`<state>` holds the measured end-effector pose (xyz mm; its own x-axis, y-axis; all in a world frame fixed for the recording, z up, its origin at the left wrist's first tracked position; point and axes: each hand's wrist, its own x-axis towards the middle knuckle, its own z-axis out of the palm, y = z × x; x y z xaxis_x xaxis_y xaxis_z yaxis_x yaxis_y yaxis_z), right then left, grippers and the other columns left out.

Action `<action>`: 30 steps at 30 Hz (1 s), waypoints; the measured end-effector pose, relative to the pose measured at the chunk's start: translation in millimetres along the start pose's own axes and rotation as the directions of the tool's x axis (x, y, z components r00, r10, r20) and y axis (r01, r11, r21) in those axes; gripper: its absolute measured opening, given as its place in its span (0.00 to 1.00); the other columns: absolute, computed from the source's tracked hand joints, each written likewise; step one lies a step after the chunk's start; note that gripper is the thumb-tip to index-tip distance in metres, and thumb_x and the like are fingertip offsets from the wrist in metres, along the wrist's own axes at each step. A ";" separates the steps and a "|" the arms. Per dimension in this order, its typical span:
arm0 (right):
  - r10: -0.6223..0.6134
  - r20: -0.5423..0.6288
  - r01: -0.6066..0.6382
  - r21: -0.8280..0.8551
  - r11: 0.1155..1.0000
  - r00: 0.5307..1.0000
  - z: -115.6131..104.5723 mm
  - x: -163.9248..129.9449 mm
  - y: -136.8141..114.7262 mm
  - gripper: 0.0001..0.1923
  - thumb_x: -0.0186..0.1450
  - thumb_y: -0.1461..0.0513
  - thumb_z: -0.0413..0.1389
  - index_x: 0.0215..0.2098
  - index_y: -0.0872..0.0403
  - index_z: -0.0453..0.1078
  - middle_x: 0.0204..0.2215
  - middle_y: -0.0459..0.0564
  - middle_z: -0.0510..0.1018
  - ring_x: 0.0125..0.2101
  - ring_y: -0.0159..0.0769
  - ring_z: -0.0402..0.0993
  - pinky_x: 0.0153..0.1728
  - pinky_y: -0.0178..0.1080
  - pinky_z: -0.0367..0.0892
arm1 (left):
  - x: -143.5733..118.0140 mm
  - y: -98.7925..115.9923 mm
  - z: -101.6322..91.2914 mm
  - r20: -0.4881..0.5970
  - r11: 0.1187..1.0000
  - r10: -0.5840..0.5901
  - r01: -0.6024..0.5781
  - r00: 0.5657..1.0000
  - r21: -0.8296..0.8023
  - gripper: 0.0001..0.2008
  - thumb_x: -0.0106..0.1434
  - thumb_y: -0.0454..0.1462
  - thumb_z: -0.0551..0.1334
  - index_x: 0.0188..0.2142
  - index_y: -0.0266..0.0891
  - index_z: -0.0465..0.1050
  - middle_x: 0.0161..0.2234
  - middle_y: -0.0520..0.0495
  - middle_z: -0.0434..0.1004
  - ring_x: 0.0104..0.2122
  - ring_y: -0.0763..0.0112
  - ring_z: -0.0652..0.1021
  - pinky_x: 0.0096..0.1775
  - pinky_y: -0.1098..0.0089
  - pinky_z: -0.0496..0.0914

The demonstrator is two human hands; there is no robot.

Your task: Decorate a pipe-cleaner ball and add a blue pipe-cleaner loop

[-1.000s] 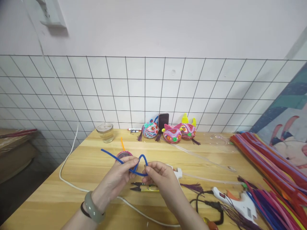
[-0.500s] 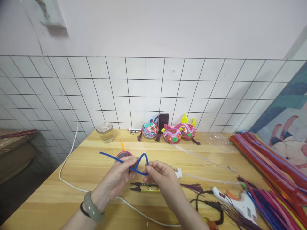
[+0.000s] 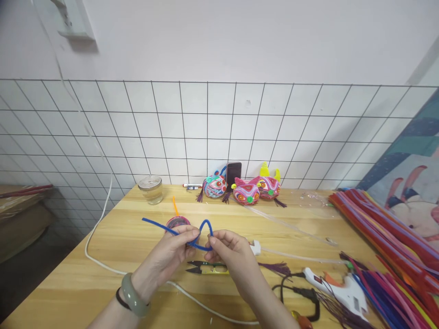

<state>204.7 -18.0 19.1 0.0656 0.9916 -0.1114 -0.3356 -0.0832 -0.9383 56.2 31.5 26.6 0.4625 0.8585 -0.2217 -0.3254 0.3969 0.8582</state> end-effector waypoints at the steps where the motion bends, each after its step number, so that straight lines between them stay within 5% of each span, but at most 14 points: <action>1: -0.001 0.002 0.001 0.000 1.000 1.000 -0.4 0.3 0.4 0.12 0.50 0.57 0.65 0.26 0.57 0.72 0.19 0.44 0.75 0.19 0.28 0.72 0.25 0.32 0.68 | 0.1 -0.4 -0.4 0.000 1.000 -0.003 0.003 1.000 0.006 0.07 0.48 0.37 0.67 0.23 0.34 0.72 0.22 0.51 0.70 0.24 0.76 0.70 0.24 0.76 0.61; 15: -0.062 -0.046 0.064 0.034 0.997 0.997 -7.6 5.0 -2.6 0.09 0.51 0.58 0.64 0.26 0.56 0.73 0.22 0.44 0.76 0.20 0.26 0.72 0.24 0.29 0.67 | -0.5 4.5 -2.1 0.067 0.999 -0.019 0.022 0.998 -0.039 0.10 0.53 0.39 0.65 0.33 0.33 0.75 0.24 0.50 0.70 0.23 0.79 0.70 0.23 0.78 0.64; 30: -0.072 -0.099 0.067 -0.046 0.997 0.993 -7.1 4.1 -7.9 0.12 0.50 0.56 0.64 0.26 0.56 0.72 0.22 0.45 0.76 0.20 0.27 0.71 0.25 0.29 0.66 | -0.3 6.3 -4.9 0.044 0.997 -0.053 0.050 0.998 0.052 0.09 0.51 0.36 0.66 0.31 0.33 0.74 0.26 0.45 0.77 0.22 0.76 0.72 0.23 0.76 0.65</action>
<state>214.3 -14.0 23.7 0.1820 0.9804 -0.0755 -0.2869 -0.0206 -0.9578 49.9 35.3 29.8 0.5149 0.8212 -0.2460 -0.2585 0.4223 0.8688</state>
